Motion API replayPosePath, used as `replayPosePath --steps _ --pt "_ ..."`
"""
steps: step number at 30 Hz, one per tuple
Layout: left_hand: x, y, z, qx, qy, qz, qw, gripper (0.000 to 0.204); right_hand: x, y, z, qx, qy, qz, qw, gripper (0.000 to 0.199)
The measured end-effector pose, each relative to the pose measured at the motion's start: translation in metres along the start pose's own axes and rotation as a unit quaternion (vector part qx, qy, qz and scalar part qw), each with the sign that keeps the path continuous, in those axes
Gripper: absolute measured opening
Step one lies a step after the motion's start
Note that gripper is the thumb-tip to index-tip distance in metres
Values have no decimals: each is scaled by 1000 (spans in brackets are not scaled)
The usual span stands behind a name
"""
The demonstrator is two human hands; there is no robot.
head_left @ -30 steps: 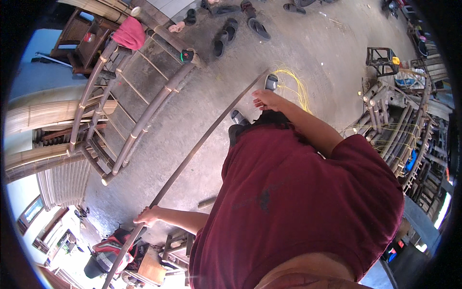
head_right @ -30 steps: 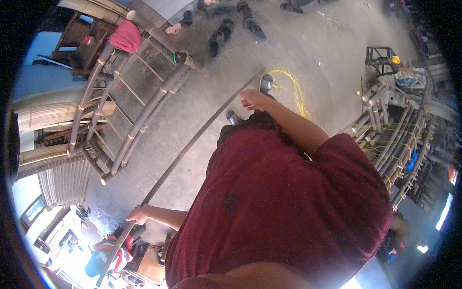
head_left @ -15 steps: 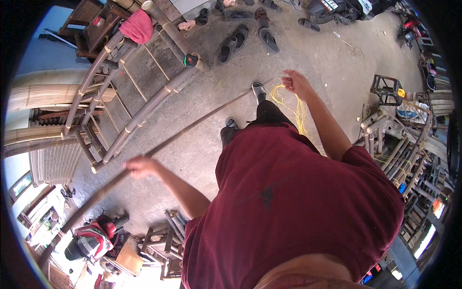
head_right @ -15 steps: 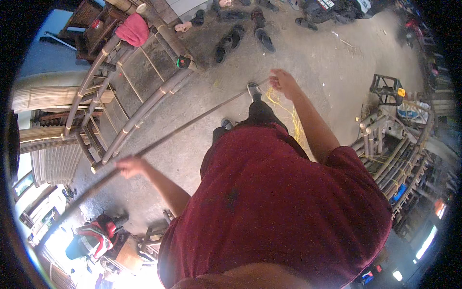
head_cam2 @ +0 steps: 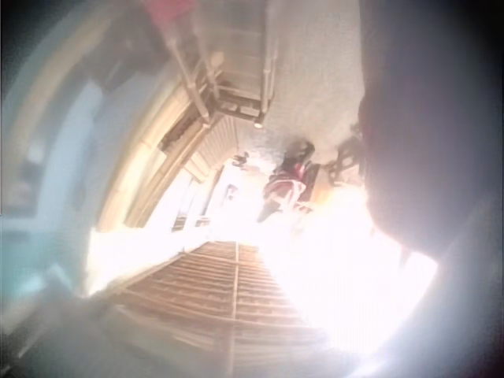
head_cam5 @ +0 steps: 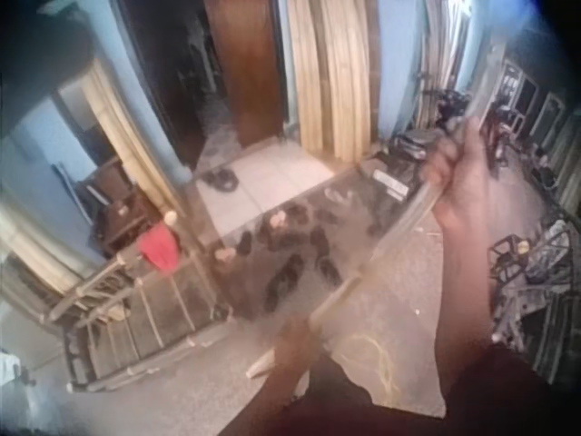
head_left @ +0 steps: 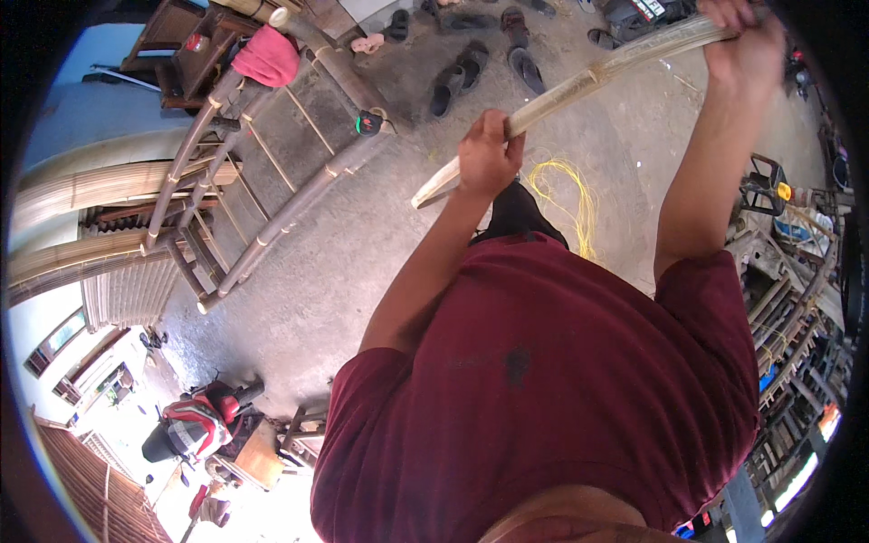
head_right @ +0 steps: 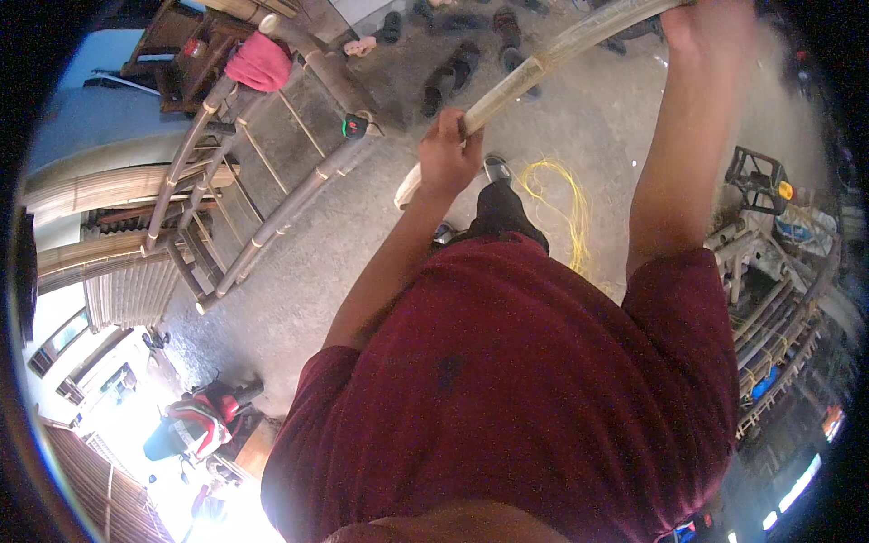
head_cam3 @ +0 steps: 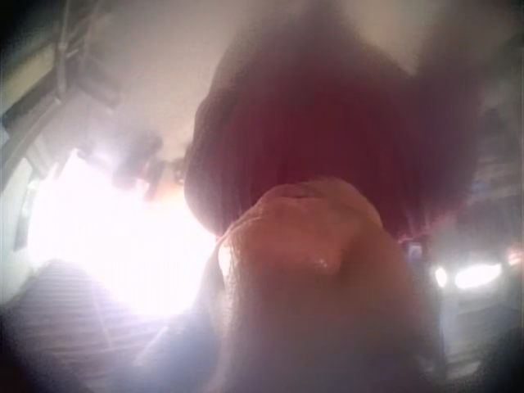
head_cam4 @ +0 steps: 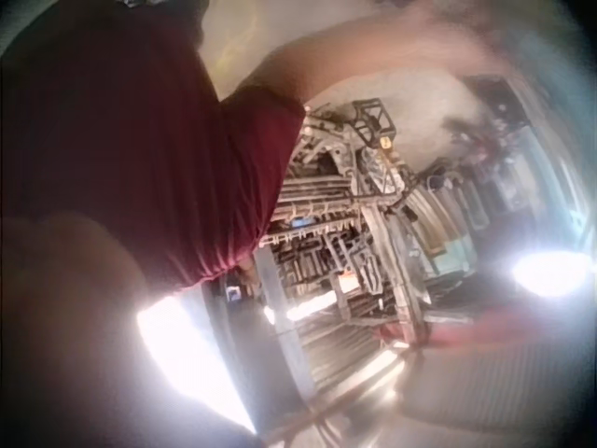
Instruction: The person ties yellow string around a bundle of bamboo poles arranged in a curved rack. They repeatedly wrap the string, tie knots, and adjust the bundle to secure the poles together.
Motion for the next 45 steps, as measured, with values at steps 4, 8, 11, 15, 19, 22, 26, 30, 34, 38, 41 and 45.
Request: replayPosePath --steps 4,8,11,15,19,22,26,30,34,38,41,45 --pt "-25 12 -27 116 95 -202 968 28 39 289 122 -193 -97 200 956 25" --pt "-64 21 -75 165 167 -327 915 37 -95 308 240 -136 -215 356 899 24" --pt "-103 23 -89 172 165 -352 905 40 -147 345 273 -84 -294 399 864 30" --pt "-92 35 -86 183 158 -271 932 34 -74 240 215 -140 -200 262 934 26" --pt "-32 82 -70 143 -40 -8 989 25 -54 10 59 -179 -93 93 975 28" --pt "-22 145 -84 186 128 106 968 28 -98 -76 11 -347 -125 -66 927 31" --pt "-9 326 -88 137 40 325 935 31 -170 -105 71 -235 -183 -227 927 59" --pt "14 396 38 -269 81 328 902 52 -329 -45 166 -435 -177 -231 852 82" --pt "14 401 113 -413 -24 176 893 51 -376 -72 151 -619 132 -263 729 65" --pt "71 373 206 -530 -178 -25 829 51 -338 -68 113 -384 -103 -297 868 30" --pt "82 303 276 -517 -211 -29 829 68 -301 -44 63 -324 10 -97 941 17" --pt "69 171 251 -457 -203 -94 861 56 -248 16 -61 -330 145 171 917 19"
Point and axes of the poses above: each hand's wrist, its own x-axis towards the middle knuckle, its own y-axis out of the back of the hand, z = x × y, the point moved 1 cm from there along x, towards the middle knuckle, and after that the axes turned 7 degrees about z, right-handed, at the moved point
